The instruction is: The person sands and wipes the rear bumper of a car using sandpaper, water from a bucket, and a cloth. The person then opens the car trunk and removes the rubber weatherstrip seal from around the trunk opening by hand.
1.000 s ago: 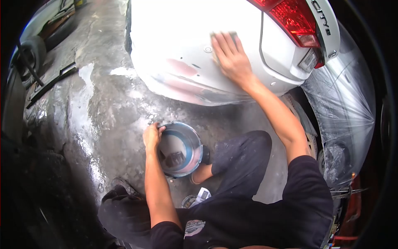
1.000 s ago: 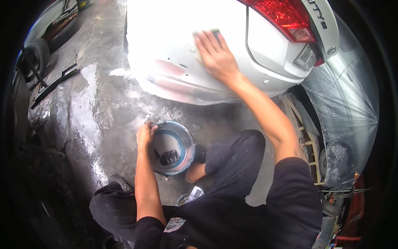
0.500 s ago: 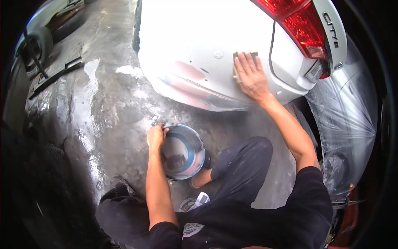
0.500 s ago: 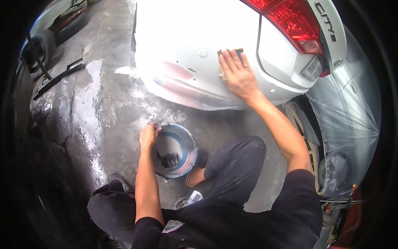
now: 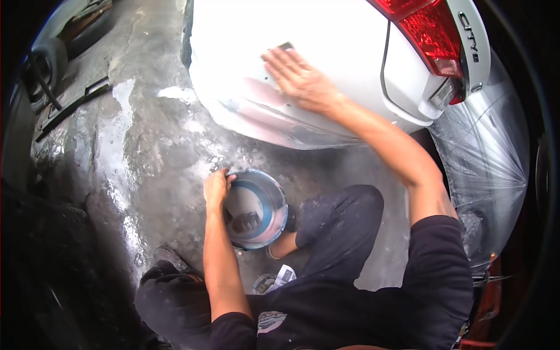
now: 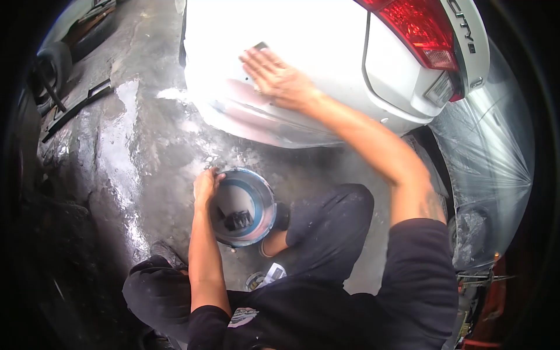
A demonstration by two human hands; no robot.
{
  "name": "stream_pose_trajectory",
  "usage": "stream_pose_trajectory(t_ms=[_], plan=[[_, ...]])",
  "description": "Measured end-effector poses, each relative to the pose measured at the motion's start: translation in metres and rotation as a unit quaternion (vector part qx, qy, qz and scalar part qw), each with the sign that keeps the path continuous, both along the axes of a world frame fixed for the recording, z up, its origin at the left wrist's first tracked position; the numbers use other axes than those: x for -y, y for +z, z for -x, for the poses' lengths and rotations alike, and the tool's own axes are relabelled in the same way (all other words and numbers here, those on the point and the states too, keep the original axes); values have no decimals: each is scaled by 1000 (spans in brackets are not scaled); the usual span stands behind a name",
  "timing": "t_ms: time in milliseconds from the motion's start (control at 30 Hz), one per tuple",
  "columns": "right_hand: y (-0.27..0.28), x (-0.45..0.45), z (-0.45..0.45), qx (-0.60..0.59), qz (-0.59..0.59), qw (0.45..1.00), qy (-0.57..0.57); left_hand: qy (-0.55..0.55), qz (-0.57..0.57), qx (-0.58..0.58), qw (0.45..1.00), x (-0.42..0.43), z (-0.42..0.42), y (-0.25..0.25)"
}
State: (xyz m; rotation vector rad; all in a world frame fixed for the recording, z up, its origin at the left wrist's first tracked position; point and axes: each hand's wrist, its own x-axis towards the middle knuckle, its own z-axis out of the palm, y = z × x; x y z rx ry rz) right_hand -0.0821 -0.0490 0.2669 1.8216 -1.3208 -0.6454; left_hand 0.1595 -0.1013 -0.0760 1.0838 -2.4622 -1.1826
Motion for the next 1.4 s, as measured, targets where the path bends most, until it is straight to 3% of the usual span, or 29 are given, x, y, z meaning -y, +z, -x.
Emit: stream_pose_trajectory(t_ms=[67,200,367,433,533,600,700,800,867,933,1067,1167,1200,1267,1400], plan=[[-15,3,-9,43,3,999,-16,21,-13,-34,999,-3,-2,-3],[-45,-131,72,-49,-4,999,16,17,0,-28,999,-1,-1,-2],[-60,-67,22,44,6,998,-50,-7,26,6,1000,-5,3,8],[-70,-32,10,46,53,997,-12,-7,24,-3,1000,-6,1,3],[-62,-98,36,34,-3,998,-50,-4,54,-8,999,-7,-5,6],[-86,-184,87,60,-20,995,-73,-9,56,0,998,-2,0,8],[-101,-204,86,106,-22,989,-104,-15,60,17,998,-6,6,2],[-143,-104,48,203,-18,977,-58,-30,84,20,996,-5,7,-3],[-138,-54,17,246,-6,968,-45,-22,72,9,997,-2,4,-5],[-129,-45,10,68,-18,996,-61,-16,58,-24,998,-4,3,-4],[-117,-167,76,92,54,990,-89,-19,56,5,998,-1,5,-1],[-104,-142,72,107,37,990,-88,-18,102,-4,995,-4,9,-13],[-93,-103,54,52,65,995,-61,-31,80,33,996,-3,8,-3],[-81,-46,24,117,65,990,-35,-28,77,-3,997,-7,4,-9],[-70,-121,62,31,144,987,-61,-8,70,-16,997,-6,1,-4]])
